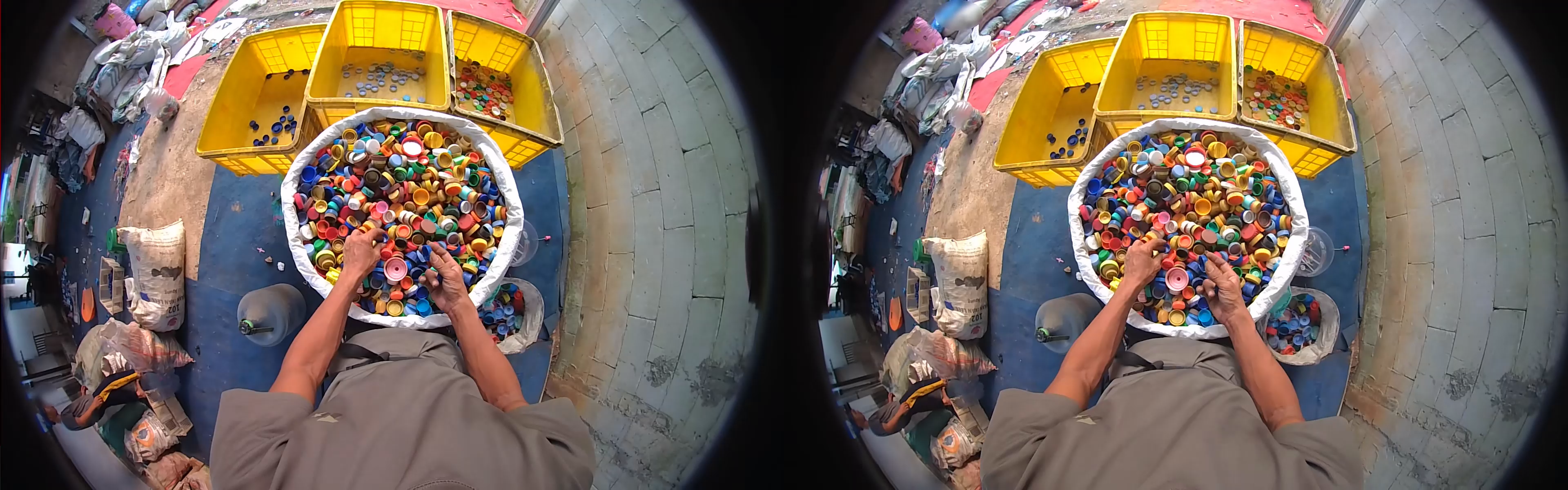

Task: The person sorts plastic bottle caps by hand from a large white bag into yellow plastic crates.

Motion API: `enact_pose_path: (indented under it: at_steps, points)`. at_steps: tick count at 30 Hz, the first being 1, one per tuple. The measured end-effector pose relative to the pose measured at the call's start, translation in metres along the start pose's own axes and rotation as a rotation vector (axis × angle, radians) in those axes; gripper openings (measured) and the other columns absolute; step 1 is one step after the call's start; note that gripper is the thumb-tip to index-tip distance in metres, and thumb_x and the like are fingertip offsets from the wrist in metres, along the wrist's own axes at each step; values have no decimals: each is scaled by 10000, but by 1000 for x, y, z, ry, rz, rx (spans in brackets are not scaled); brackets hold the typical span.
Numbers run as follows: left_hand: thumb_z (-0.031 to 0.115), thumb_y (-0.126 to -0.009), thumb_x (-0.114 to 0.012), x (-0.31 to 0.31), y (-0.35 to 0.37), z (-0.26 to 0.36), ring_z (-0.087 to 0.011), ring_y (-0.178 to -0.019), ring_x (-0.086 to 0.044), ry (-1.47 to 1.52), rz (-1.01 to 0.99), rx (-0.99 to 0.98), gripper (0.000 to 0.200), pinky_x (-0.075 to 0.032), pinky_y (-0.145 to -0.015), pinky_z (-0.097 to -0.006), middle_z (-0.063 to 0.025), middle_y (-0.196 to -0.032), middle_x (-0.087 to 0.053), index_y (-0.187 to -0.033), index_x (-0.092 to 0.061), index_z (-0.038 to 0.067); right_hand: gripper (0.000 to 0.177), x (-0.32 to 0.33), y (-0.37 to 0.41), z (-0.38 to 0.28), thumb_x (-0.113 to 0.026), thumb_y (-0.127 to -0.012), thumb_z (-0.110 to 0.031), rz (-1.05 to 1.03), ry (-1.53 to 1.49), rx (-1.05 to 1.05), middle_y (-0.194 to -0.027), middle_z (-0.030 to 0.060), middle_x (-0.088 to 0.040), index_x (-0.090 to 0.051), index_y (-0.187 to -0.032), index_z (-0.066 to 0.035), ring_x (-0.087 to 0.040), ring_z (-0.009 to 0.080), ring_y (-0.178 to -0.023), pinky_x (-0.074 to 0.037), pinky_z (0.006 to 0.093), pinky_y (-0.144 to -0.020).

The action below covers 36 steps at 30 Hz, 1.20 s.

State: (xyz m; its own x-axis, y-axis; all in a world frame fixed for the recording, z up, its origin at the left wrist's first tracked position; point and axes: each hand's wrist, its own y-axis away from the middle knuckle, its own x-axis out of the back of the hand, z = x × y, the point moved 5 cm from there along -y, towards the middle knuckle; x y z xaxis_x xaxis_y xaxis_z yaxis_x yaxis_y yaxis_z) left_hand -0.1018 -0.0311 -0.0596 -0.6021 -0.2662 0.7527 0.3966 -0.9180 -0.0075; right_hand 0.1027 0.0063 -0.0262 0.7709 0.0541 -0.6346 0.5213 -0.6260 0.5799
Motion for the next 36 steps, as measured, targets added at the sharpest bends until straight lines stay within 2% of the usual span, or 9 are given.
enact_pose_path:
  at_steps: [5, 10, 13, 21, 25, 29, 31, 33, 36]
  points:
    - [152, -741, -732, 8, 6, -1, -289, -799, -613, 181, 115, 78, 228, -494, -736, -393, -120, -843, -696, -953, -713, 70, 376, -5, -1, 4, -624, -927, -212, -39, -20, -30, -700, -52, -461, -499, -1265, -106, -416, 61, -503, -484, 287, -605]
    - [167, -886, -678, 26, 11, -15, -109, -773, -627, 1177, 282, 485, 206, -497, -650, -246, -44, -924, -670, -1036, -672, 27, 426, -25, -9, 9, -638, -906, -223, -63, -50, -83, -933, -29, -591, -495, -1295, -126, -526, 79, -640, -502, 281, -637]
    - [173, -931, -610, 37, 16, -31, -145, -806, -636, 1664, 240, 642, 227, -551, -685, -327, -83, -980, -657, -1114, -618, 39, 348, -37, -23, 19, -606, -895, -251, -51, 38, -70, -1058, 12, -649, -562, -1219, -134, -570, 121, -772, -486, 317, -714]
    - [187, -955, -555, 85, -19, -81, -240, -872, -620, 2022, 431, 718, 198, -554, -783, -356, -128, -1000, -606, -1054, -569, 17, 391, -111, -91, 62, -487, -847, -153, -68, -138, -200, -1123, 191, -588, -502, -1188, 37, -597, 325, -988, -498, 406, -803]
    - [244, -952, -544, 123, -77, -122, -239, -868, -606, 2124, 332, 643, 262, -549, -804, -364, -116, -957, -610, -1061, -556, 6, 371, -193, -143, 61, -461, -788, -69, -154, -154, -149, -1131, 192, -555, -491, -1134, 63, -582, 326, -1044, -519, 404, -861]
    - [345, -890, -616, 212, -150, -119, -368, -1286, -392, 2256, 317, 337, 657, -312, -1104, -458, -237, -1334, -433, -1312, -356, -86, 444, -292, -224, 46, -410, -730, -38, -430, -167, -125, -1117, 215, -541, -431, -1147, 112, -546, 342, -1097, -441, 456, -1035]
    - [377, -846, -664, 241, -179, -136, -378, -1437, -79, 2220, 317, 359, 927, -96, -1172, -460, -271, -1517, -122, -1421, -124, -109, 484, -345, -234, 24, -404, -697, 45, -462, -225, -93, -1202, 245, -468, -384, -1174, 122, -447, 337, -1214, -306, 484, -1127]
    - [396, -820, -691, 266, -183, -132, -367, -1448, 22, 2156, 381, 334, 1035, -18, -1171, -460, -286, -1533, 26, -1438, -31, -108, 788, -362, -244, 13, -372, -672, 113, -431, -206, -56, -1495, 302, -129, -87, -1405, 155, -157, 415, -1413, -203, 498, -1170]
    - [335, -855, -665, 264, -163, -146, -350, -1431, -116, 2002, 404, 346, 888, -144, -1158, -445, -241, -1531, -112, -1445, -130, -59, 887, -346, -233, -2, -377, -659, 135, -466, -237, -7, -1523, 293, 8, 47, -1438, 115, -52, 425, -1426, -211, 481, -1175]
